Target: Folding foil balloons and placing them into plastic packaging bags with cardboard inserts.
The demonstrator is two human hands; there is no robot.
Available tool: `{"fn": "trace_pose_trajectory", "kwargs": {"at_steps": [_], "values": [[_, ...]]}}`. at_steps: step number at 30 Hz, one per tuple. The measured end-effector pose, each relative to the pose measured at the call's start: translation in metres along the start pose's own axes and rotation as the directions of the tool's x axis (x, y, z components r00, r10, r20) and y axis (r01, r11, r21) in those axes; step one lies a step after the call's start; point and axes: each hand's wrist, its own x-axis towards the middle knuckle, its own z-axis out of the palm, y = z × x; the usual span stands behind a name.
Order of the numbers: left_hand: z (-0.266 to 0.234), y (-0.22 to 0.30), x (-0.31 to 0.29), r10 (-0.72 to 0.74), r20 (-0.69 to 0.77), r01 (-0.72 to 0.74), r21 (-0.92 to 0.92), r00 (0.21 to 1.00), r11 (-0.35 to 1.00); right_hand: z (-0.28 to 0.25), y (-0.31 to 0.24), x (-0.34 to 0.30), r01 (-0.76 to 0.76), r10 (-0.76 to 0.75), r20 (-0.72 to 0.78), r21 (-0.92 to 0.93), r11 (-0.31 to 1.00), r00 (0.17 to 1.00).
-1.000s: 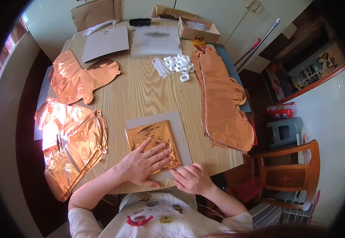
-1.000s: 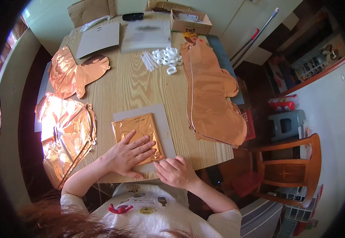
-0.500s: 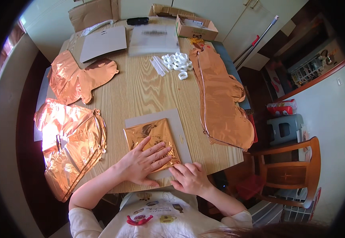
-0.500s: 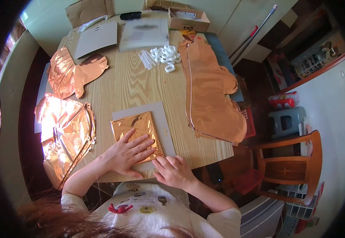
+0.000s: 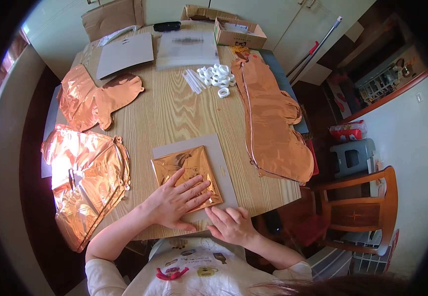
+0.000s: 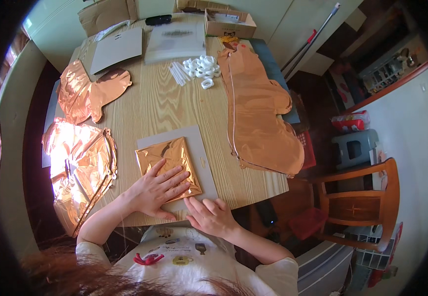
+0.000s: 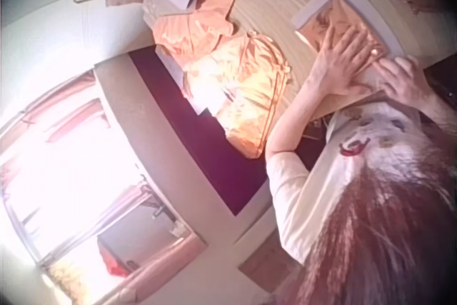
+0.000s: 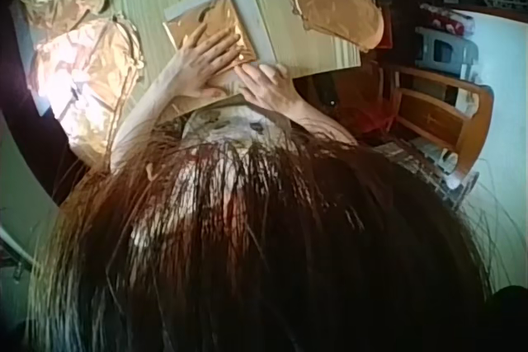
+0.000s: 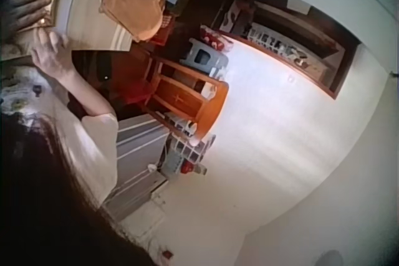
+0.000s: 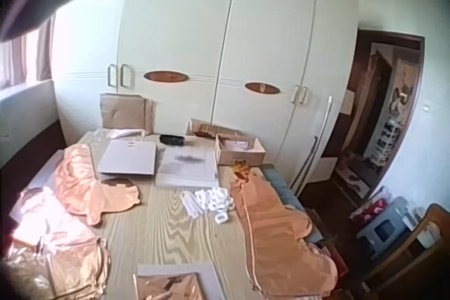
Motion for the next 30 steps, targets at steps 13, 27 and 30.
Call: {"fn": "trace_pose_trajectory", "kwargs": {"at_steps": [13,27,30], "values": [[-0.001,0.000,0.000,0.009,0.019,-0.009,0.037,1.000,0.999,0.001,-0.006,-0.006,-0.030,0.032,0.087,-0.026,0.999,0.996],[-0.001,0.000,0.001,0.006,0.033,-0.008,0.037,0.999,0.999,0.000,-0.015,-0.003,-0.060,0.073,0.126,-0.104,0.993,0.989],[0.001,-0.001,0.001,0.012,0.015,-0.012,0.018,1.000,1.000,-0.001,-0.020,-0.001,-0.083,0.101,0.136,-0.130,0.988,0.986]]}}
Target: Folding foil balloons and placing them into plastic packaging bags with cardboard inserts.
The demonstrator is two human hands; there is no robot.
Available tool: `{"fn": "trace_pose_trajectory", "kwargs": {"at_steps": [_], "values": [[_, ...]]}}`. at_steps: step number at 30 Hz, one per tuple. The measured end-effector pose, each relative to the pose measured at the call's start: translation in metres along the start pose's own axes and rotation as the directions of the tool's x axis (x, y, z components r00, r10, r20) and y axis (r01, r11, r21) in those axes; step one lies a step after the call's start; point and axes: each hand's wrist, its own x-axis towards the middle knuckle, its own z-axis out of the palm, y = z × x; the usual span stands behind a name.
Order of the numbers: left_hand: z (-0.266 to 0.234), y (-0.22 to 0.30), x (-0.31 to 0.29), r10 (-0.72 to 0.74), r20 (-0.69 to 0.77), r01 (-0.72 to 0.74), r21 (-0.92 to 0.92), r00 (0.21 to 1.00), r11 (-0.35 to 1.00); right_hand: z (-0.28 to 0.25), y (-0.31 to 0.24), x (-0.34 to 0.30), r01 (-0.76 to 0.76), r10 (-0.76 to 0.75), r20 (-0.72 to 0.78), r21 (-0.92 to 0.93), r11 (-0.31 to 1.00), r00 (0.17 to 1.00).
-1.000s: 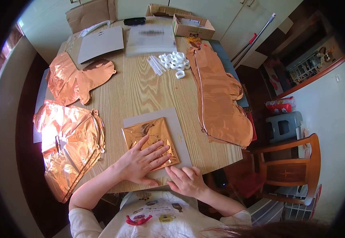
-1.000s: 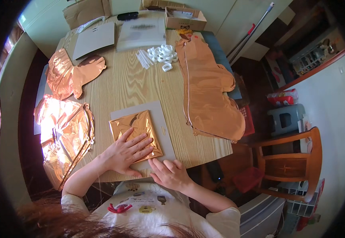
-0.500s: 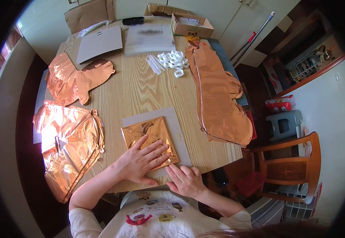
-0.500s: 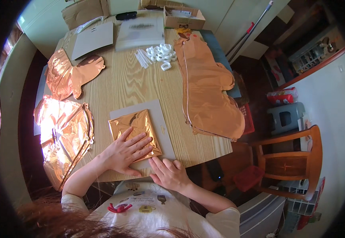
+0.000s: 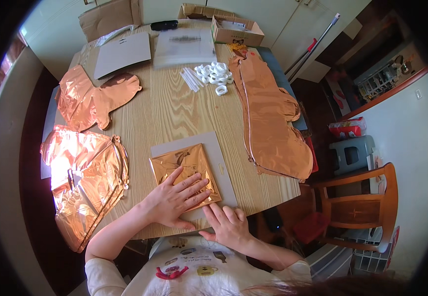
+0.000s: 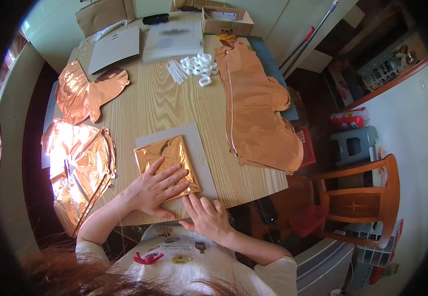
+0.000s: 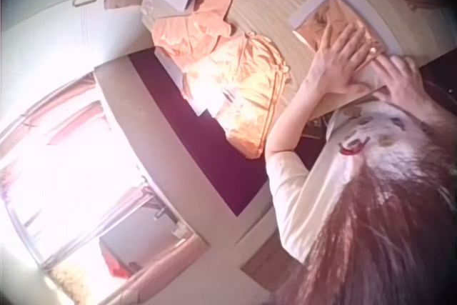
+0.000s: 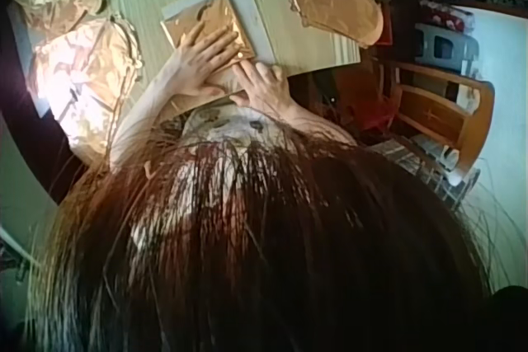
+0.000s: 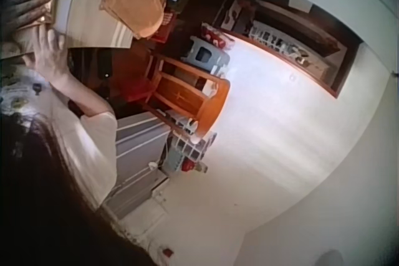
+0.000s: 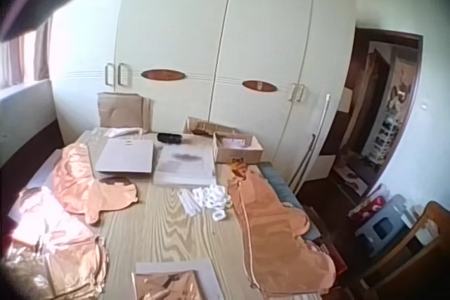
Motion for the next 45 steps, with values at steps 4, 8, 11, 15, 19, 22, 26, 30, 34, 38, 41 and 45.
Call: {"fn": "trace_pose_trajectory", "kwargs": {"at_steps": [4,8,11,15,19,22,26,30,34,38,41,45], "values": [[0.002,-0.001,0.000,0.014,-0.030,-0.015,-0.022,0.999,1.000,0.002,-0.008,0.000,-0.035,0.036,0.036,-0.029,0.999,0.999],[-0.001,0.000,0.000,-0.002,0.008,0.002,-0.001,1.000,1.000,0.004,-0.012,0.001,-0.072,0.072,0.014,-0.009,0.997,0.997],[-0.002,0.001,0.000,-0.005,0.013,0.005,0.013,1.000,1.000,0.005,-0.014,-0.003,-0.094,0.094,-0.010,0.011,0.996,0.996],[-0.002,0.000,0.001,0.013,-0.018,-0.013,-0.028,1.000,1.000,0.003,-0.008,-0.006,-0.117,0.117,-0.029,-0.004,0.993,0.993],[-0.003,0.000,0.001,0.019,-0.023,-0.020,-0.036,1.000,0.999,-0.001,-0.003,-0.007,-0.114,0.114,-0.019,0.009,0.993,0.993],[-0.004,0.000,0.000,0.021,-0.036,-0.023,-0.038,0.999,0.999,-0.002,-0.001,-0.008,-0.124,0.124,-0.022,0.027,0.992,0.992],[-0.004,0.000,0.000,0.024,-0.048,-0.026,-0.046,0.999,0.999,-0.003,0.001,-0.009,-0.121,0.122,-0.021,0.041,0.992,0.992],[-0.004,0.000,0.000,0.023,-0.047,-0.025,-0.050,0.999,0.998,-0.004,0.002,-0.009,-0.135,0.135,-0.017,0.027,0.991,0.991],[-0.005,0.000,0.000,0.021,-0.051,-0.024,-0.050,0.998,0.998,-0.005,0.005,-0.010,-0.132,0.134,-0.016,0.086,0.987,0.991],[-0.003,0.000,0.000,0.023,-0.075,-0.029,-0.086,0.997,0.996,-0.004,0.008,-0.008,-0.117,0.124,-0.051,0.121,0.986,0.991],[-0.005,0.000,0.000,0.019,-0.068,-0.024,-0.073,0.997,0.997,-0.005,0.011,-0.006,-0.108,0.116,-0.058,0.123,0.987,0.992],[-0.004,-0.001,0.000,0.018,-0.069,-0.023,-0.072,0.997,0.997,-0.005,0.017,0.000,-0.099,0.100,0.005,0.156,0.983,0.995]]}}
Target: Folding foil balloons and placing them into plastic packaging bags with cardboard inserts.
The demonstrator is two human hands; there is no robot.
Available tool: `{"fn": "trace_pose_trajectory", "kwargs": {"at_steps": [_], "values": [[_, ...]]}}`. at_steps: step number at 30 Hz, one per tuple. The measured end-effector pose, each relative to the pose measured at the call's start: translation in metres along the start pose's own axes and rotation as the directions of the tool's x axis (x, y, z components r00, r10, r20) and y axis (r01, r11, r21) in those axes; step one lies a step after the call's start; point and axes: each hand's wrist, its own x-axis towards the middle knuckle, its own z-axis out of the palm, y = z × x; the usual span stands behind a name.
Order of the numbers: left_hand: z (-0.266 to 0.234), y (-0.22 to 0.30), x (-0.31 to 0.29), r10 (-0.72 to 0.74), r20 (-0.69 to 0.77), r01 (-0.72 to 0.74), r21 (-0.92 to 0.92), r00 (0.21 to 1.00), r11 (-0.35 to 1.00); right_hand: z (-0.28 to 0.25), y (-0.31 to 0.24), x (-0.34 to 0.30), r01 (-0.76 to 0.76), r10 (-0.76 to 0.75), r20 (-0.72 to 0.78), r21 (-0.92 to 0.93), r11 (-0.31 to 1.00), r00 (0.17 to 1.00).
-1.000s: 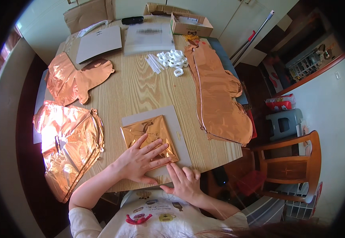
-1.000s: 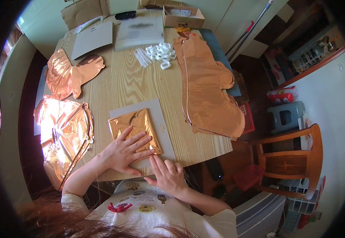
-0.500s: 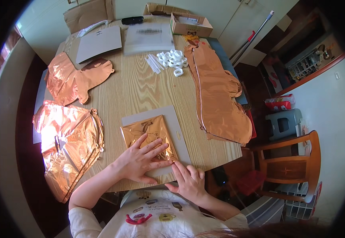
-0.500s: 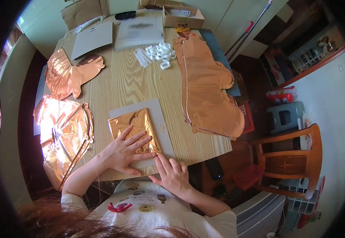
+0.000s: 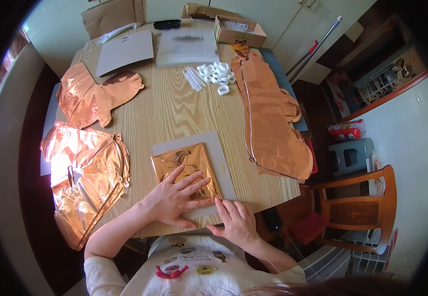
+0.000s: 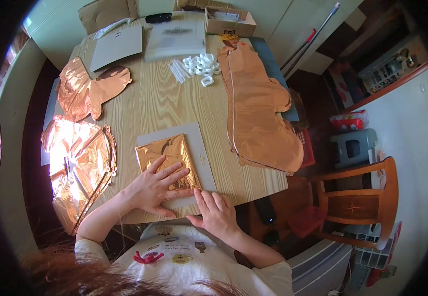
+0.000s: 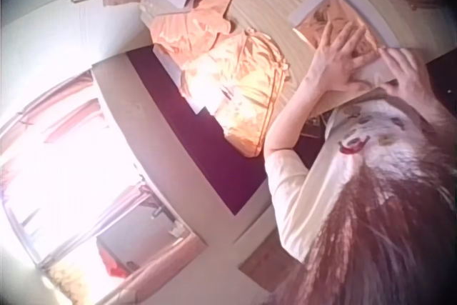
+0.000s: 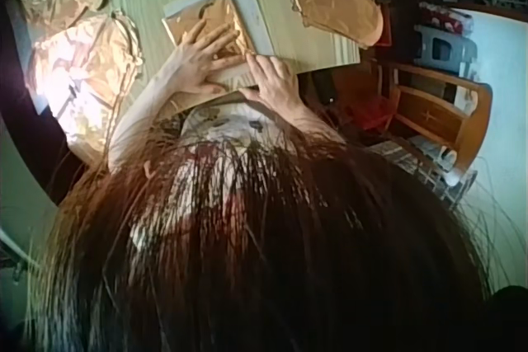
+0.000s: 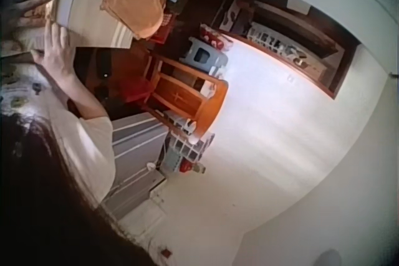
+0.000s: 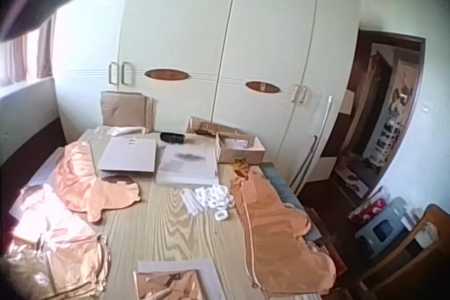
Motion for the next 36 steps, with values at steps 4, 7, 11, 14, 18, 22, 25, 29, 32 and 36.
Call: {"fn": "trace_pose_trajectory", "kwargs": {"at_steps": [4,7,11,14,18,22,25,29,32,36], "values": [[0.002,0.000,-0.001,0.000,-0.005,0.000,-0.021,1.000,1.000,-0.002,0.002,0.000,0.006,-0.007,-0.024,-0.051,0.999,1.000],[0.002,0.001,-0.001,-0.001,-0.013,0.001,-0.025,1.000,1.000,-0.003,0.003,-0.001,0.016,-0.019,-0.043,-0.070,0.997,0.999],[0.003,0.000,-0.001,0.006,-0.007,-0.006,-0.001,1.000,1.000,-0.006,0.017,0.005,-0.007,0.013,-0.042,0.139,0.990,0.999],[0.003,0.000,-0.001,0.012,-0.010,-0.012,0.027,1.000,1.000,-0.013,0.038,0.043,0.045,-0.036,-0.034,0.314,0.949,0.999],[0.001,0.000,0.000,0.008,0.014,-0.008,0.047,1.000,0.999,0.000,0.051,0.096,0.227,-0.232,-0.021,0.308,0.924,0.973],[0.000,-0.001,0.002,-0.010,0.108,0.005,0.048,0.994,0.999,0.025,0.044,0.103,0.351,-0.361,0.013,0.207,0.913,0.932],[0.006,-0.002,-0.001,-0.003,0.043,0.002,0.026,0.999,1.000,0.031,0.053,0.099,0.350,-0.390,0.121,0.262,0.899,0.913],[0.010,-0.001,-0.001,0.003,-0.016,-0.003,0.011,1.000,1.000,0.029,0.069,0.104,0.353,-0.434,0.281,0.295,0.888,0.856],[0.005,0.000,-0.001,-0.001,0.001,0.001,0.018,1.000,1.000,0.025,0.077,0.111,0.343,-0.427,0.369,0.274,0.899,0.825],[0.003,-0.002,0.000,0.004,0.021,-0.004,0.007,1.000,1.000,0.011,0.083,0.121,0.297,-0.384,0.446,0.253,0.921,0.808]]}}
